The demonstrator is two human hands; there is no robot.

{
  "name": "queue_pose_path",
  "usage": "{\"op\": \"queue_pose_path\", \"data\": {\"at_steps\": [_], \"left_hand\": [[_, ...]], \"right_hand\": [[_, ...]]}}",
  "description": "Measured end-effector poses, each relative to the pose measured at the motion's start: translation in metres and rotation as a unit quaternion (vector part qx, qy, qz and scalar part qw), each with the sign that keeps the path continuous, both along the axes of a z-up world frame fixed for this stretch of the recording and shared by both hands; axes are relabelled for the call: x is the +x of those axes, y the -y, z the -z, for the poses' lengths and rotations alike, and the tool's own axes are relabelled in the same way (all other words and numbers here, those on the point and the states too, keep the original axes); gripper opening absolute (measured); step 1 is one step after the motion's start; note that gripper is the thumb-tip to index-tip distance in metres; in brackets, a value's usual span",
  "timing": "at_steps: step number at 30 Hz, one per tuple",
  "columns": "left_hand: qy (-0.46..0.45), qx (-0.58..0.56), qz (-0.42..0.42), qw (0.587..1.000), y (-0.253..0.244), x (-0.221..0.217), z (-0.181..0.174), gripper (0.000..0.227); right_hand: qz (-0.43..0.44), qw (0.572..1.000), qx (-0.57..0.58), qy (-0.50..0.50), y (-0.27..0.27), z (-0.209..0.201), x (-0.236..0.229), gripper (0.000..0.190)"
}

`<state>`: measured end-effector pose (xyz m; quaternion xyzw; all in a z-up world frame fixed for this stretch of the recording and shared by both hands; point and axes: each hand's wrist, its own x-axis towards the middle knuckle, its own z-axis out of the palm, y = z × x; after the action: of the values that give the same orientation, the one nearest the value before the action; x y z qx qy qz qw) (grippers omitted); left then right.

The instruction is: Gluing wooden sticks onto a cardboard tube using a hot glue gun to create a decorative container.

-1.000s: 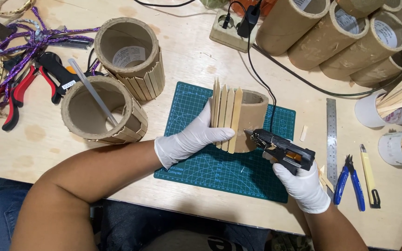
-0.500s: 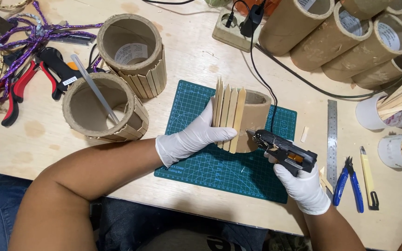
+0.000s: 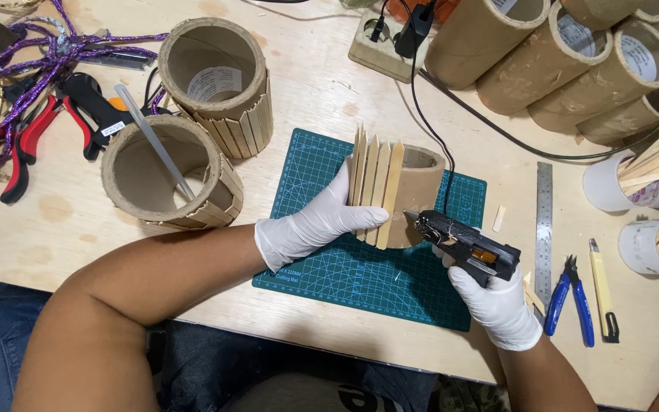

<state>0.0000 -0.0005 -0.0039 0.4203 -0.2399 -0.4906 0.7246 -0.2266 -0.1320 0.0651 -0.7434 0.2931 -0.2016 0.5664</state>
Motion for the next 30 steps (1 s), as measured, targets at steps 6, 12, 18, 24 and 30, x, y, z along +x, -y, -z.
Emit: {"op": "queue_pose_path", "data": {"at_steps": [6, 12, 18, 24, 30], "left_hand": [[0.003, -0.004, 0.001, 1.000, 0.001, 0.000, -0.004, 0.116], [0.010, -0.002, 0.000, 1.000, 0.000, 0.001, -0.007, 0.114], [0.003, -0.006, 0.003, 1.000, 0.001, 0.000, 0.000, 0.116], [0.008, -0.009, 0.003, 1.000, -0.001, 0.001, -0.004, 0.111], [0.013, -0.010, 0.004, 1.000, 0.000, 0.001, 0.000, 0.111]], "right_hand": [[0.003, 1.000, -0.003, -0.005, -0.003, -0.005, 0.003, 0.018], [0.003, 1.000, -0.017, -0.014, 0.000, 0.000, 0.001, 0.017], [0.009, 1.000, -0.013, -0.007, 0.001, -0.001, 0.003, 0.018], [0.015, 1.000, -0.015, -0.009, 0.002, 0.004, 0.001, 0.024], [0.018, 0.999, -0.025, -0.020, 0.001, 0.004, 0.000, 0.025]]}}
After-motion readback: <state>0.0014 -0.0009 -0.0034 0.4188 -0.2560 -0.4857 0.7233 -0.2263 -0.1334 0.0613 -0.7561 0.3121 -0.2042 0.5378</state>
